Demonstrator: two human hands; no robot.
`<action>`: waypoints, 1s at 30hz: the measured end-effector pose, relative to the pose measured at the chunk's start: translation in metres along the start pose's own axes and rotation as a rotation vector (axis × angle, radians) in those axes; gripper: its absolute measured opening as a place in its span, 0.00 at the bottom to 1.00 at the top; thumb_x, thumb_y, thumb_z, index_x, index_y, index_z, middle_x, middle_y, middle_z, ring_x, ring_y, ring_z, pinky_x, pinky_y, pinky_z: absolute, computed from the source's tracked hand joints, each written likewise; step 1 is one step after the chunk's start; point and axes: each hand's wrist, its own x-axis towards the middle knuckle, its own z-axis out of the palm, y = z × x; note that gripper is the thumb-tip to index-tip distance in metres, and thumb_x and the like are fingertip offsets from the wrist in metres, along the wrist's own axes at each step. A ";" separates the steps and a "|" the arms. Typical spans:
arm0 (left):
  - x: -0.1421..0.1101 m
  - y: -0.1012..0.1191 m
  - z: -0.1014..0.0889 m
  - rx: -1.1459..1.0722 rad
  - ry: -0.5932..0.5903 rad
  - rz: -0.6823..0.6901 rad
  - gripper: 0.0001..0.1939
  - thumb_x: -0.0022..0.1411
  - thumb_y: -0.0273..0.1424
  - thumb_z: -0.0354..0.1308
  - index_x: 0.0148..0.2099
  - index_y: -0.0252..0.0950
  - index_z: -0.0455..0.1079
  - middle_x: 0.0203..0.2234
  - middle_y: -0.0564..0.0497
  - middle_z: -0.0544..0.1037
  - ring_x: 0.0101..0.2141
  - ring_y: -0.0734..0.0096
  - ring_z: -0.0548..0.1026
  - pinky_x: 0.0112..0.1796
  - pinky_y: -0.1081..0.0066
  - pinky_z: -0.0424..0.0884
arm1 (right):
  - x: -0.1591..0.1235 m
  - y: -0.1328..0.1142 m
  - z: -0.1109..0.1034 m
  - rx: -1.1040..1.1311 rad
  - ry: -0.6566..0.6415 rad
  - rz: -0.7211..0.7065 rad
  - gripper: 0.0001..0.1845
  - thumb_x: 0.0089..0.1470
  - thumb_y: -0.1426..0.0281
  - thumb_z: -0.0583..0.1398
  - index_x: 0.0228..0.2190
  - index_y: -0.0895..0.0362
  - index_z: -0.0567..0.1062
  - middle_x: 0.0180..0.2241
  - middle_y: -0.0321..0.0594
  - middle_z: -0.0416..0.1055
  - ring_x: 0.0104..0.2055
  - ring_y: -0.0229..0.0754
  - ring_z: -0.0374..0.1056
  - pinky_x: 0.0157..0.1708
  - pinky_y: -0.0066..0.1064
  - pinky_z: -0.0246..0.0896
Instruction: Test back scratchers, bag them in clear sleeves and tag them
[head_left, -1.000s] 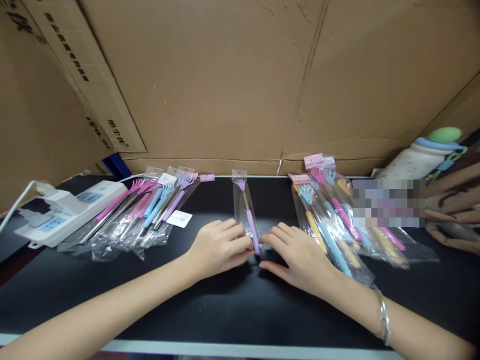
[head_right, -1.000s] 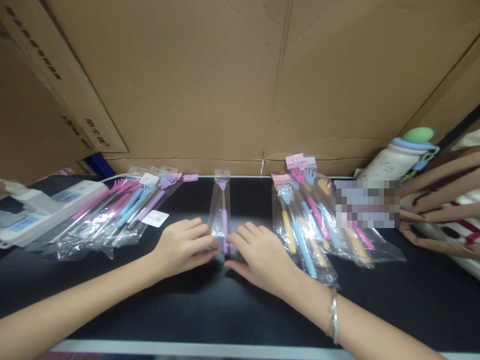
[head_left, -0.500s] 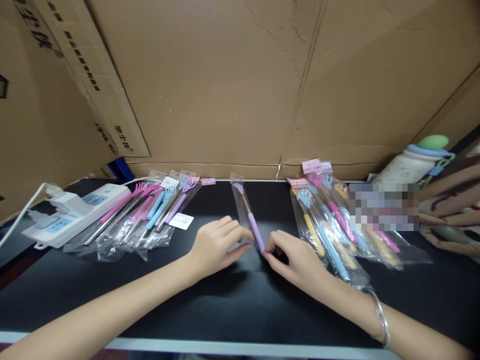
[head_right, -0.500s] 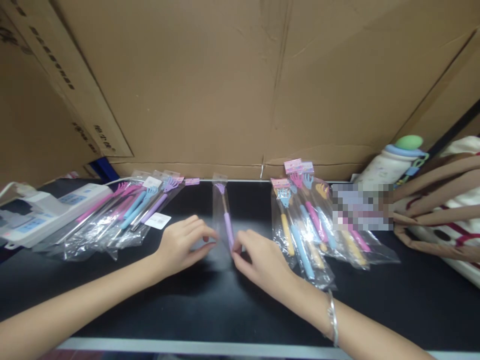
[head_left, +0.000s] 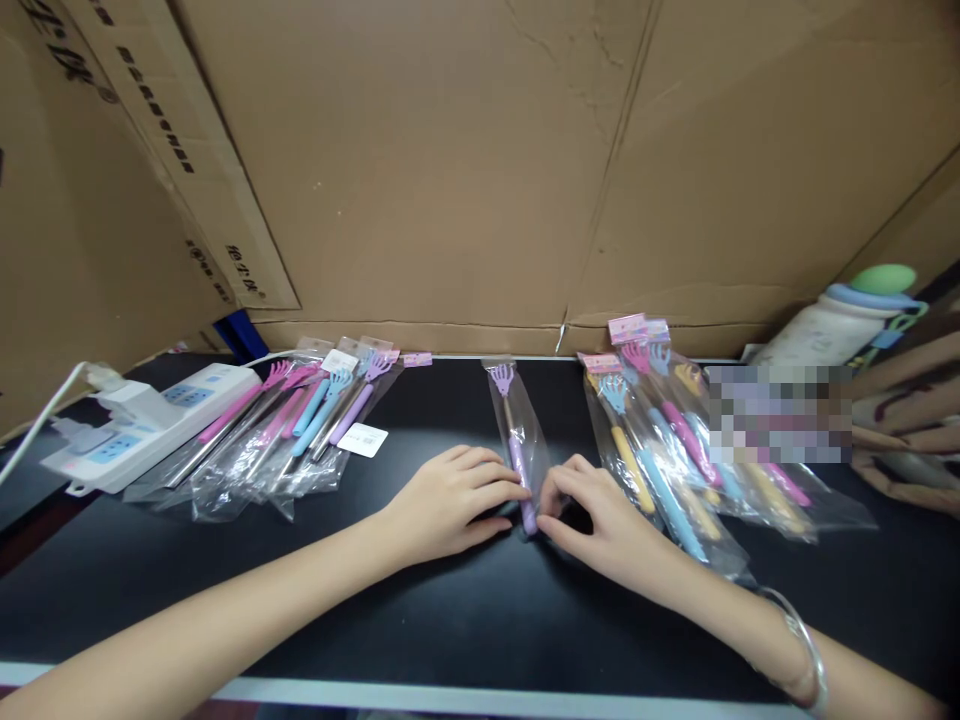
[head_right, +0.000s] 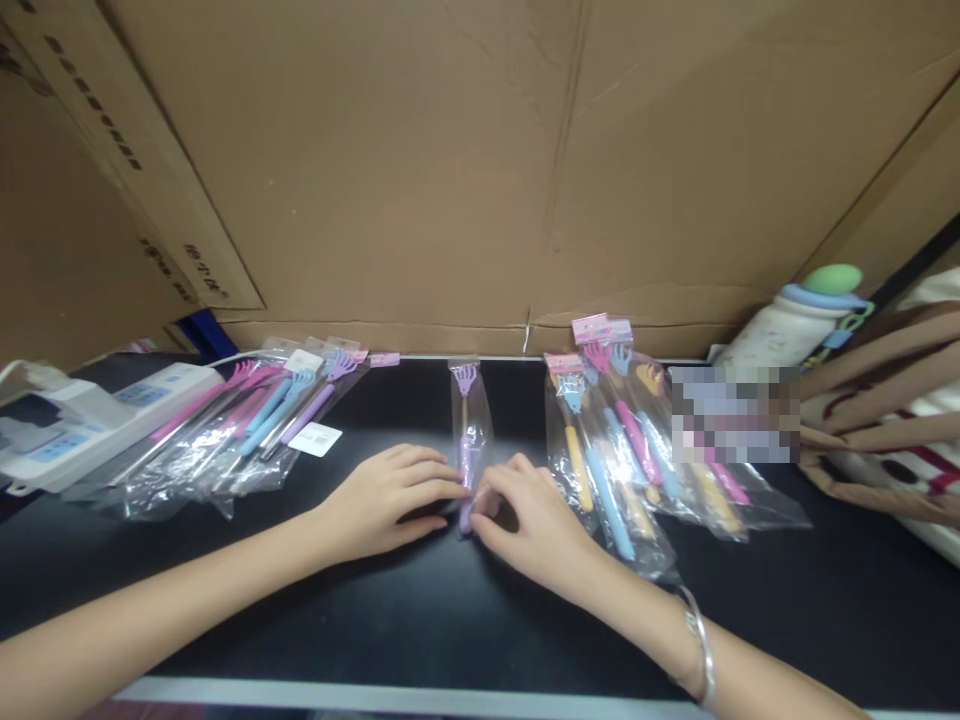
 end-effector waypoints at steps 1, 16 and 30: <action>0.000 0.000 0.000 0.001 -0.004 0.000 0.13 0.65 0.35 0.53 0.51 0.41 0.67 0.47 0.52 0.75 0.48 0.66 0.70 0.47 0.65 0.65 | -0.001 0.000 -0.002 -0.058 -0.009 0.001 0.04 0.53 0.70 0.58 0.27 0.55 0.69 0.29 0.35 0.68 0.38 0.41 0.62 0.40 0.36 0.54; 0.001 0.004 -0.006 -0.024 -0.100 -0.003 0.13 0.63 0.28 0.49 0.50 0.39 0.66 0.51 0.51 0.72 0.52 0.66 0.67 0.53 0.62 0.60 | -0.010 0.008 -0.020 -0.203 0.038 -0.161 0.18 0.57 0.60 0.56 0.48 0.53 0.66 0.46 0.45 0.66 0.49 0.47 0.62 0.46 0.39 0.59; 0.001 0.003 -0.010 -0.082 -0.102 0.010 0.10 0.66 0.35 0.49 0.45 0.40 0.69 0.47 0.51 0.74 0.45 0.67 0.71 0.46 0.66 0.63 | -0.010 0.007 -0.012 -0.219 -0.049 -0.202 0.12 0.59 0.64 0.54 0.43 0.53 0.71 0.45 0.43 0.67 0.49 0.45 0.62 0.50 0.42 0.59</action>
